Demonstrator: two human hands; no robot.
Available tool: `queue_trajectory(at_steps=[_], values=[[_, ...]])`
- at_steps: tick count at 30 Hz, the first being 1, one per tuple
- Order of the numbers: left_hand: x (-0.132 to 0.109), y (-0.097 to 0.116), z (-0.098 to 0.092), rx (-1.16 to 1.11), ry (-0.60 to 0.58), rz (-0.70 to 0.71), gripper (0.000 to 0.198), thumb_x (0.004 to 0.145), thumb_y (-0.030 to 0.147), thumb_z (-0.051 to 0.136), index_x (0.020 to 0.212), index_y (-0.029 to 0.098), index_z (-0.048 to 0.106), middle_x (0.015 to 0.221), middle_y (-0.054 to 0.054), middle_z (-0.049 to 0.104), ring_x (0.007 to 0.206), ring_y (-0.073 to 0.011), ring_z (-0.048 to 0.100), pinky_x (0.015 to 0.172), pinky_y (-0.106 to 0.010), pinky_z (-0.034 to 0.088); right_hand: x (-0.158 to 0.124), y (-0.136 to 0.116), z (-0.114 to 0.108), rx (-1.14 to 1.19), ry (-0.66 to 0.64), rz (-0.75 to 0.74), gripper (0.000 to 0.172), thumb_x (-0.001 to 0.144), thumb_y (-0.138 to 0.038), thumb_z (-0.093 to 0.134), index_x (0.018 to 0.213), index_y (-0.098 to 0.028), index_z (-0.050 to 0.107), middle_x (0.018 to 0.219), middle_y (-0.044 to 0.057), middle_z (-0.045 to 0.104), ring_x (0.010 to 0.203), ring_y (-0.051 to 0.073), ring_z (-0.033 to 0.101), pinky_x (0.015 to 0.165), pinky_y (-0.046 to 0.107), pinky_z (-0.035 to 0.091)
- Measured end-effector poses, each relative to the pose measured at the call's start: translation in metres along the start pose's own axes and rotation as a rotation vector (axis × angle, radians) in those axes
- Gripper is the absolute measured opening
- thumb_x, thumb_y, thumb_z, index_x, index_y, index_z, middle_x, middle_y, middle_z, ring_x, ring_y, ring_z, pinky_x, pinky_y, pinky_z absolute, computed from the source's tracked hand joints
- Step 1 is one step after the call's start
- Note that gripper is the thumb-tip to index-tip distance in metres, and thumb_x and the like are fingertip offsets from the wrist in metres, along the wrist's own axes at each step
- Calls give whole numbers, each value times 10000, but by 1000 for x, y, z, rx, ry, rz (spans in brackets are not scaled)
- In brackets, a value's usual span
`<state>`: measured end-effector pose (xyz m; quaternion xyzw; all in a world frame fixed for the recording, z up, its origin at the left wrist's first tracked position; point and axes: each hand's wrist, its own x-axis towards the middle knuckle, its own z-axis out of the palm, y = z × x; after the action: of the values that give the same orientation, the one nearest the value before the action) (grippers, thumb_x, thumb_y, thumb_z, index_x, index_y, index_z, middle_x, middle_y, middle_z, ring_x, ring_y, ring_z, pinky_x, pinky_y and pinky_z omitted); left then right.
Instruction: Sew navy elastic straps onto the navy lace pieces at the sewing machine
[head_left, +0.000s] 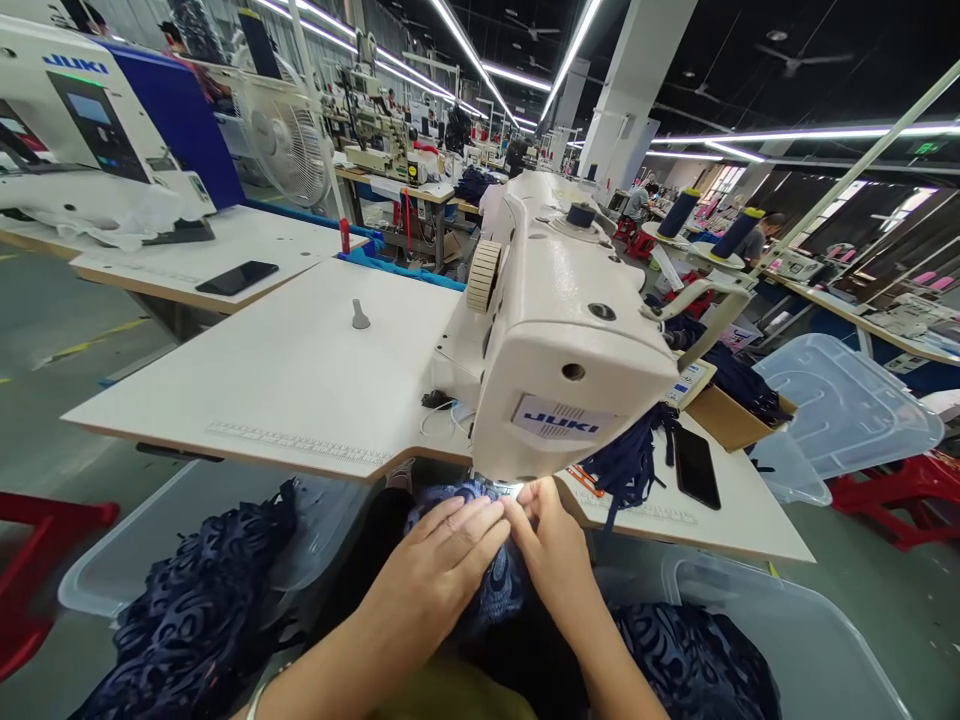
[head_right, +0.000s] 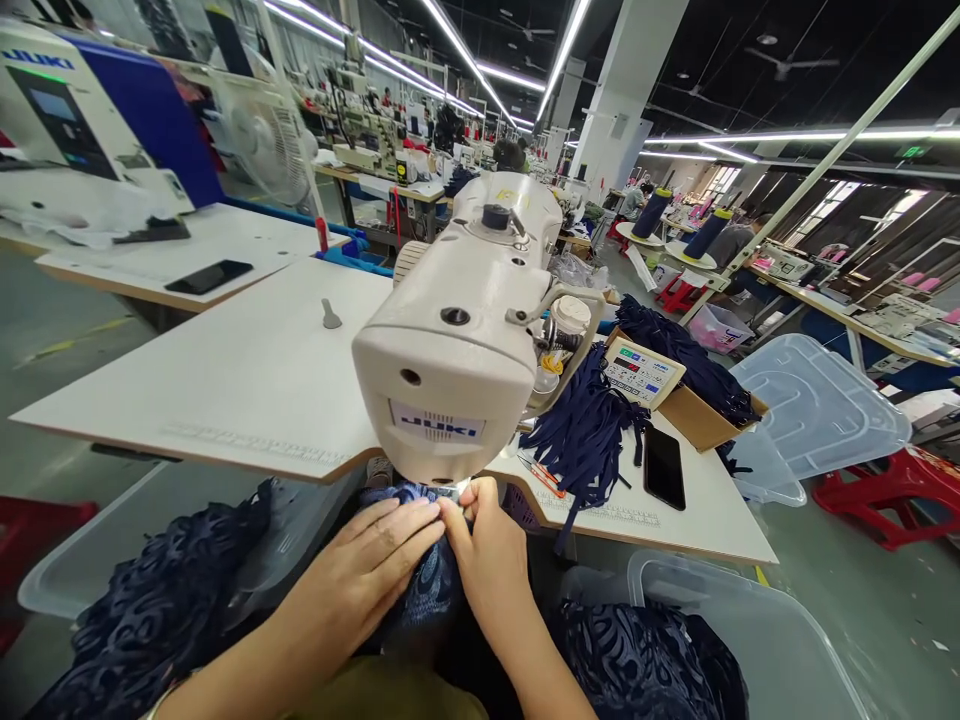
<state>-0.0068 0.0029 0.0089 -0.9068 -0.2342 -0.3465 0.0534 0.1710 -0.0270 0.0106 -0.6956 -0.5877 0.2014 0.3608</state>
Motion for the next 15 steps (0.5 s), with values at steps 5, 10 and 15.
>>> queue_trajectory(at_steps=[5,10,15], values=[[2,7,8,-32,-23,-132,336,977,240,410,1290,239,534,1224,3,646,1168,-144,533,1008,-319,263,3,10,1,305,-54,25,148,951,-365,387,916,-228,431,620,-74,426,568,130,464,586,236,382],[11,15,11,39,27,-212,308,979,237,416,1240,236,581,1145,-6,687,1095,-164,582,932,-349,301,9,10,4,283,53,22,96,925,-321,436,908,-228,426,662,-57,504,625,144,508,629,253,387],[16,18,16,113,61,-231,291,977,241,422,1205,216,600,1125,-1,693,1053,-182,596,893,-368,329,17,11,7,197,110,30,78,896,-286,444,844,-234,415,667,-47,533,630,156,519,619,264,384]])
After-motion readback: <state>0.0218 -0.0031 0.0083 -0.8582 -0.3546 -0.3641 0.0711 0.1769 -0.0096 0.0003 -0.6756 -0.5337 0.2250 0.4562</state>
